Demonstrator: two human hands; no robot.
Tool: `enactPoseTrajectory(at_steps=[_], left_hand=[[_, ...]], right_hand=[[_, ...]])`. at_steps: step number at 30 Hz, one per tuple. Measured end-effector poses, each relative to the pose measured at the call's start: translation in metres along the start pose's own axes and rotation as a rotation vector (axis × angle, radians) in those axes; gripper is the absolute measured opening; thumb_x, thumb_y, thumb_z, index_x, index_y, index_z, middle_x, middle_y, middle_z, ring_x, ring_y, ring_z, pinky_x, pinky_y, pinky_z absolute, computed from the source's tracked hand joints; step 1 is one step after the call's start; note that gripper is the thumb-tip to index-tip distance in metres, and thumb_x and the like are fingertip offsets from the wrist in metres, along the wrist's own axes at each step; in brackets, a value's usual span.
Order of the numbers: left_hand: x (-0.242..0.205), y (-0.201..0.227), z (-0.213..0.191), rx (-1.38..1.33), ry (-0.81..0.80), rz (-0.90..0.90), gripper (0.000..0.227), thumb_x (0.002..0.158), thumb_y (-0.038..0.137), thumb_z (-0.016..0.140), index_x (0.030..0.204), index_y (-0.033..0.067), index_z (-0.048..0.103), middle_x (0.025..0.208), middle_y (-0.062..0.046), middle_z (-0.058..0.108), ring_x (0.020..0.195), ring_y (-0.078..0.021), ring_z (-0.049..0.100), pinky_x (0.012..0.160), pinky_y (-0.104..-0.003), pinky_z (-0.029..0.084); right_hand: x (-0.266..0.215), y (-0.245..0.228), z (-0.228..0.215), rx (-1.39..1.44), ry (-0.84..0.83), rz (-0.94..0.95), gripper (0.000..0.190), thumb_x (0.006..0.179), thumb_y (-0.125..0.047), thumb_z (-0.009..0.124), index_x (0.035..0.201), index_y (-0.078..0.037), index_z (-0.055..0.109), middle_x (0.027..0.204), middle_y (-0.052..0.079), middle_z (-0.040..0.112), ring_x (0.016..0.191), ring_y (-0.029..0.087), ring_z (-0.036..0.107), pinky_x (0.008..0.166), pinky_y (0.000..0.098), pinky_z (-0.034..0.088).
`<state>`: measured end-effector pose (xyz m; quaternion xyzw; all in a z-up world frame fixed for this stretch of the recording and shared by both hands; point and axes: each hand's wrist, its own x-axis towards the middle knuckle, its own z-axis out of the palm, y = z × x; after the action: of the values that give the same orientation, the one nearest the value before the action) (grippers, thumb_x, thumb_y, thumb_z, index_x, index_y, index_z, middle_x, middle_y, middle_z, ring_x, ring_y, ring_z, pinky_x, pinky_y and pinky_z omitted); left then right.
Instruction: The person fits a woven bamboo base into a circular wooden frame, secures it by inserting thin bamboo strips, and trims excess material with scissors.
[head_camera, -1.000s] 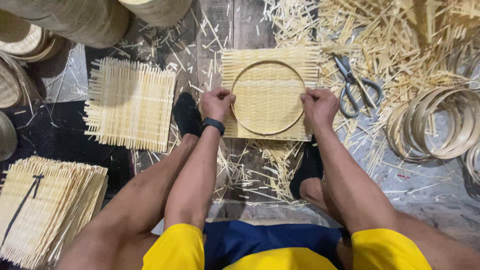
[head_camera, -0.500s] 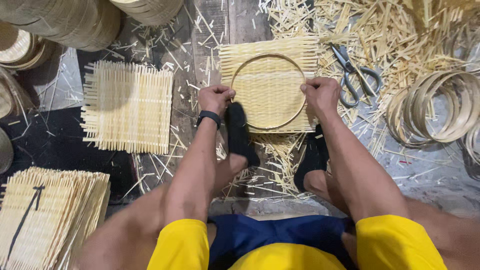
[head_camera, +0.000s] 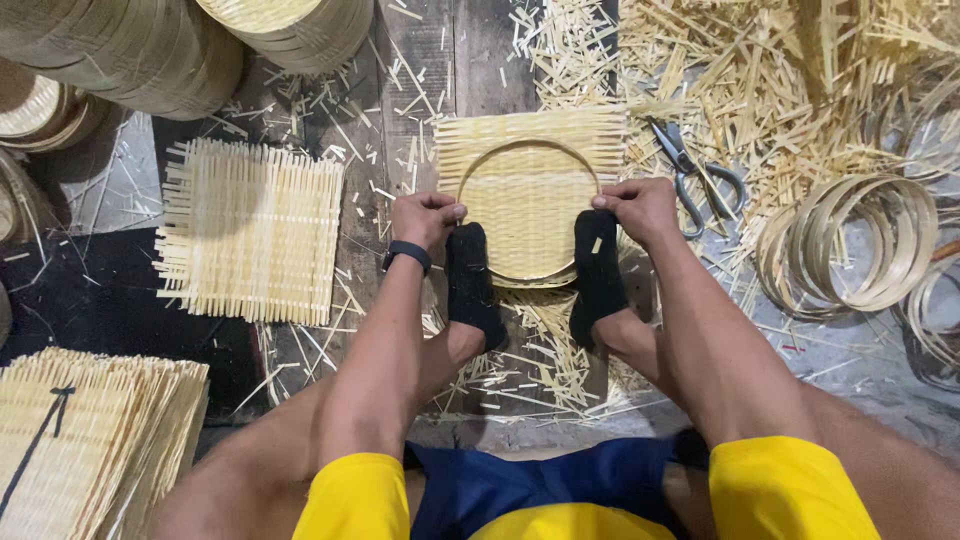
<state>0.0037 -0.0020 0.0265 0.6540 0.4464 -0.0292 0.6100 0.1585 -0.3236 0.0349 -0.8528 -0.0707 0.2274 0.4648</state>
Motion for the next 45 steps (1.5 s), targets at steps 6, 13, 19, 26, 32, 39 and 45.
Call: enactPoseTrajectory(at_steps=[6, 13, 19, 26, 32, 39, 45], left_hand=[[-0.005, 0.073, 0.029, 0.834, 0.071, 0.621, 0.032, 0.080, 0.022, 0.086, 0.108, 0.0075, 0.078, 0.117, -0.017, 0.068, 0.112, -0.0326, 0.058, 0.098, -0.051, 0.048], [0.042, 0.066, 0.078, 0.656, -0.075, 0.946, 0.020, 0.097, 0.036, 0.070, 0.112, 0.0264, 0.079, 0.127, -0.007, 0.062, 0.114, -0.0317, 0.058, 0.097, -0.046, 0.050], [0.045, 0.060, 0.083, 0.684, -0.073, 0.886, 0.020, 0.098, 0.037, 0.067, 0.111, 0.0244, 0.076, 0.124, -0.006, 0.062, 0.112, -0.0312, 0.062, 0.091, -0.042, 0.054], [0.049, 0.070, 0.081, 0.782, -0.091, 1.092, 0.023, 0.102, 0.032, 0.061, 0.111, 0.0138, 0.072, 0.121, -0.010, 0.067, 0.109, -0.0337, 0.062, 0.090, -0.044, 0.054], [0.060, 0.079, 0.088, 0.511, -0.230, 0.673, 0.029, 0.097, 0.035, 0.065, 0.095, 0.0091, 0.078, 0.085, -0.011, 0.074, 0.079, -0.0308, 0.069, 0.071, -0.043, 0.055], [0.098, 0.065, 0.097, 0.397, -0.304, 0.299, 0.048, 0.088, 0.044, 0.078, 0.074, -0.0013, 0.072, 0.061, -0.006, 0.062, 0.060, -0.0109, 0.051, 0.057, -0.035, 0.047], [0.102, 0.056, 0.093, 0.311, -0.284, 0.249, 0.045, 0.078, 0.043, 0.084, 0.064, 0.0031, 0.069, 0.061, 0.000, 0.062, 0.058, -0.0091, 0.052, 0.055, -0.031, 0.047]], right_hand=[[-0.053, -0.085, 0.030, -0.563, -0.026, -0.177, 0.052, 0.090, -0.034, 0.075, 0.126, 0.003, 0.066, 0.136, 0.025, 0.060, 0.130, 0.036, 0.054, 0.115, 0.0445, 0.043], [-0.089, -0.065, 0.117, -0.992, -0.147, -0.836, 0.079, 0.089, -0.055, 0.064, 0.146, -0.002, 0.051, 0.149, 0.027, 0.042, 0.144, 0.049, 0.030, 0.115, 0.0727, 0.016], [-0.085, -0.061, 0.119, -0.977, -0.104, -0.812, 0.072, 0.085, -0.052, 0.066, 0.144, -0.011, 0.053, 0.148, 0.019, 0.046, 0.143, 0.040, 0.036, 0.118, 0.0641, 0.024], [0.014, -0.089, 0.042, -0.662, 0.156, -0.820, 0.055, 0.085, -0.033, 0.076, 0.130, -0.004, 0.062, 0.132, 0.023, 0.061, 0.123, 0.041, 0.056, 0.102, 0.0518, 0.044], [0.056, -0.075, 0.048, -0.104, -0.024, -0.352, 0.019, 0.099, -0.020, 0.067, 0.099, -0.003, 0.076, 0.076, 0.018, 0.066, 0.065, 0.034, 0.066, 0.060, 0.0398, 0.050], [0.069, -0.057, 0.051, -0.012, -0.041, -0.202, 0.041, 0.109, -0.029, 0.065, 0.085, 0.003, 0.069, 0.072, 0.021, 0.057, 0.065, 0.036, 0.049, 0.063, 0.0491, 0.043], [0.054, -0.052, 0.061, -0.244, -0.158, 0.092, 0.070, 0.113, -0.046, 0.031, 0.075, 0.003, 0.063, 0.068, 0.020, 0.058, 0.066, 0.032, 0.054, 0.073, 0.0524, 0.047]])
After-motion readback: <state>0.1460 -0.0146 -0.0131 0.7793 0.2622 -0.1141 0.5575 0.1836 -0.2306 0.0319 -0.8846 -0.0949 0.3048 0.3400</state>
